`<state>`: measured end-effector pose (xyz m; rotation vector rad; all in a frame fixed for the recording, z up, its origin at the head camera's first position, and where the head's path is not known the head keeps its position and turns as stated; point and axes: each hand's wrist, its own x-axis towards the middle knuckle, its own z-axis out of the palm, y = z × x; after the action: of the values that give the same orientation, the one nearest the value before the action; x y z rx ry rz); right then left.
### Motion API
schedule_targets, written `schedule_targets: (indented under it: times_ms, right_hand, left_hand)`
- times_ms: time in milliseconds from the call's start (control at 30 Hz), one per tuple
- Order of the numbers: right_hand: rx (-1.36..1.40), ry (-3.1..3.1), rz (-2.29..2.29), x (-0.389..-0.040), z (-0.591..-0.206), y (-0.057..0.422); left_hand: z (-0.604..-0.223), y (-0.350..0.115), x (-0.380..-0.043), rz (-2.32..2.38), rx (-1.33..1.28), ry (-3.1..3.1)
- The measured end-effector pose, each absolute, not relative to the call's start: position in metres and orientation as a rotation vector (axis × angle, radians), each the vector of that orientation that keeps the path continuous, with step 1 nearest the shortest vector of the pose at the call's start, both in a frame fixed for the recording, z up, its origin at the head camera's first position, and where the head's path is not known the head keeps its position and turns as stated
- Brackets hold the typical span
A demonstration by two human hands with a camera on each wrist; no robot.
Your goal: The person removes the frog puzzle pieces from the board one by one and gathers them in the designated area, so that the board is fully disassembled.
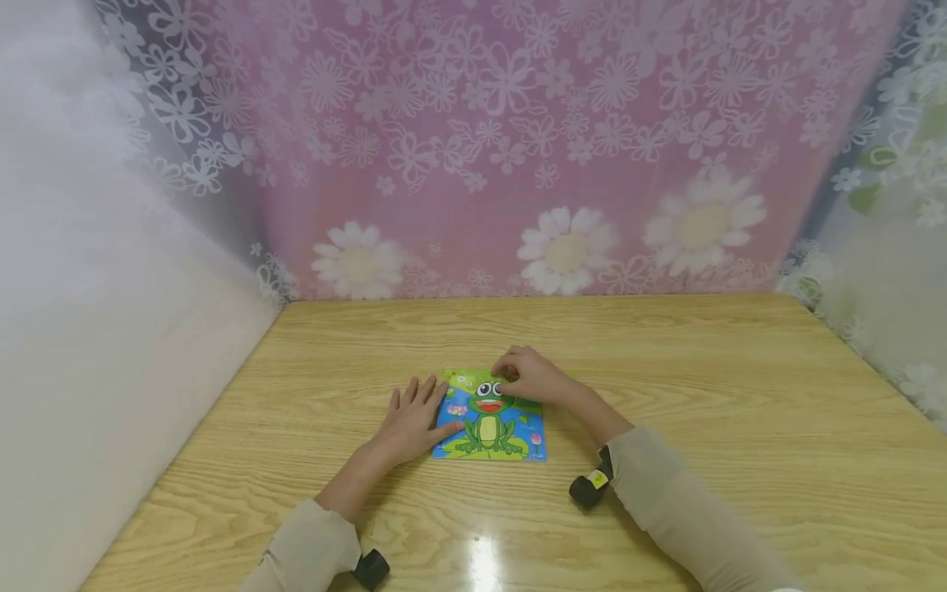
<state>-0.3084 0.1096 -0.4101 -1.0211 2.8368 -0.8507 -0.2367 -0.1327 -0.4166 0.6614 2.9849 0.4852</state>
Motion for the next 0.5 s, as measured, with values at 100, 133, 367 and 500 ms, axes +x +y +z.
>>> schedule_targets:
  times_ms: [100,133,367,500]
  right_hand:
    - [-0.988,2.910,-0.812,-0.306,-0.410,0.103]
    - [-0.972,2.933,-0.802,-0.305,-0.410,0.101]
    - [-0.932,3.018,-0.820,-0.299,-0.415,0.096]
    - [-0.919,3.049,-0.820,-0.299,-0.419,0.093]
  left_hand:
    - [-0.419,-0.133,-0.239,0.464,0.658,2.989]
    - [-0.420,-0.133,-0.239,0.461,0.661,2.991]
    - [-0.423,-0.134,-0.241,0.474,0.676,2.981]
    - [-0.424,-0.135,-0.241,0.464,0.665,2.990]
